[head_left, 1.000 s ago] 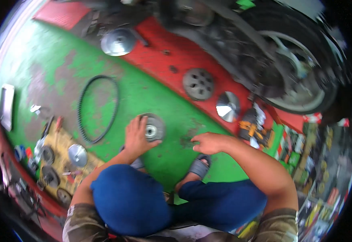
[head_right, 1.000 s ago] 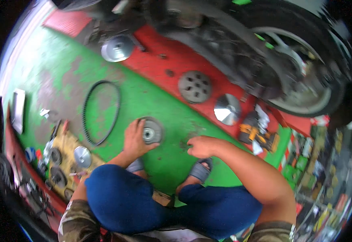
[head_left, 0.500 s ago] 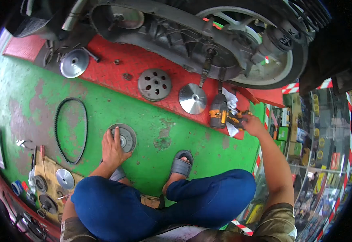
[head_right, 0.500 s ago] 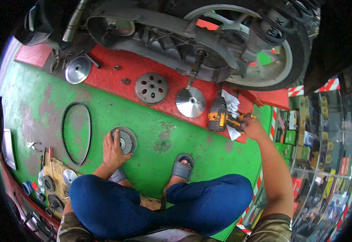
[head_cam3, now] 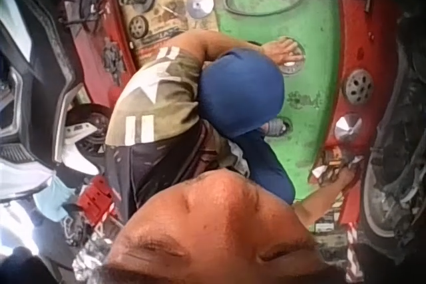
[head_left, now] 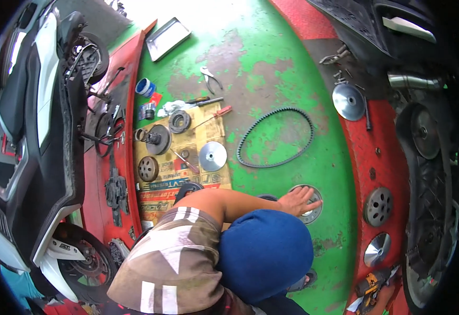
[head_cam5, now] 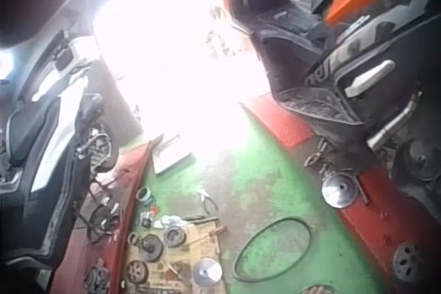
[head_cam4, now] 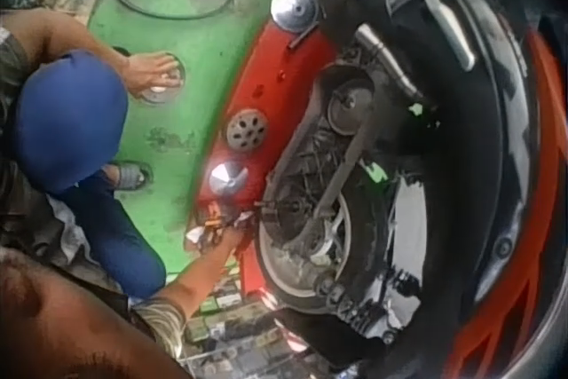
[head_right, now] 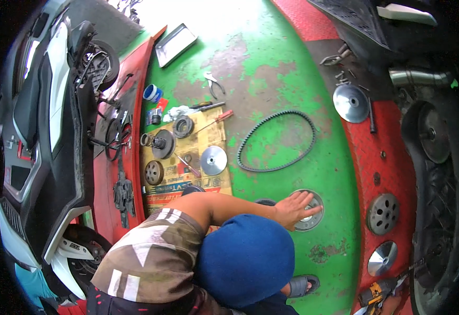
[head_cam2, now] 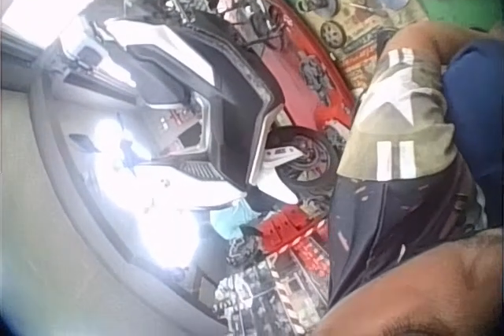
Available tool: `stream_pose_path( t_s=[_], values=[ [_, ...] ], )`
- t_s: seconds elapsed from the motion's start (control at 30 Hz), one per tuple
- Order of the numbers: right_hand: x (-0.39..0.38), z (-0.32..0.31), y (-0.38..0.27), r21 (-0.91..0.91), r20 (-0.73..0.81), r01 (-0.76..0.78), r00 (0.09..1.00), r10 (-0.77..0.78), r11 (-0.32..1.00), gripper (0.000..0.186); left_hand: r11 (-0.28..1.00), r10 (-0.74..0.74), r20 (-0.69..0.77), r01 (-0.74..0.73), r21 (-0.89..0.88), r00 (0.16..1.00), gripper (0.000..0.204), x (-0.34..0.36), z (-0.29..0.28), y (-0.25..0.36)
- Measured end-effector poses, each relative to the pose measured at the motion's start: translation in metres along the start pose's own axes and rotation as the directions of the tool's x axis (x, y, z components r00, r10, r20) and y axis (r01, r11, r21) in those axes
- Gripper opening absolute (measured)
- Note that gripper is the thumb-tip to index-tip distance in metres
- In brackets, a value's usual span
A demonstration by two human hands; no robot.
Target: The recorder is inspecting and assembling motorcycle CVT (Continuously Variable Transmission) components, specifically the pulley and clutch housing.
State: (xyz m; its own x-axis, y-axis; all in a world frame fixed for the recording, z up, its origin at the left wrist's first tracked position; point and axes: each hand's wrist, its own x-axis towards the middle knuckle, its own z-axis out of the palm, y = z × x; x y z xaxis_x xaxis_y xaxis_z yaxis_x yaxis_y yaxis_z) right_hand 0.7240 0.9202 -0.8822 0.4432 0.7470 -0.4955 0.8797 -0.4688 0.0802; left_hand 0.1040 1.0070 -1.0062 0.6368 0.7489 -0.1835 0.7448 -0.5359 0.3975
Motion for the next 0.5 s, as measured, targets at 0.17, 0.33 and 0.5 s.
stream_pose_path(
  t_s=[0.17,0.33,0.5],
  values=[
    [-0.01,-0.007,0.014,-0.044,-0.034,0.044,0.998,-0.046,0.998,0.054,0.994,0.065,-0.099,-0.073,-0.082,0.993,0.122,0.002,-0.002,-0.005],
    [-0.008,0.01,0.033,-0.063,-0.1,-0.035,0.995,0.029,0.997,0.05,0.754,-0.306,0.08,0.293,-0.587,0.949,0.117,0.011,-0.079,0.01],
    [-0.011,0.018,0.085,-0.08,-0.304,-0.053,0.952,0.026,0.995,0.033,0.233,-0.404,0.026,0.13,-0.964,0.914,0.118,0.009,-0.085,-0.037]
  ],
)
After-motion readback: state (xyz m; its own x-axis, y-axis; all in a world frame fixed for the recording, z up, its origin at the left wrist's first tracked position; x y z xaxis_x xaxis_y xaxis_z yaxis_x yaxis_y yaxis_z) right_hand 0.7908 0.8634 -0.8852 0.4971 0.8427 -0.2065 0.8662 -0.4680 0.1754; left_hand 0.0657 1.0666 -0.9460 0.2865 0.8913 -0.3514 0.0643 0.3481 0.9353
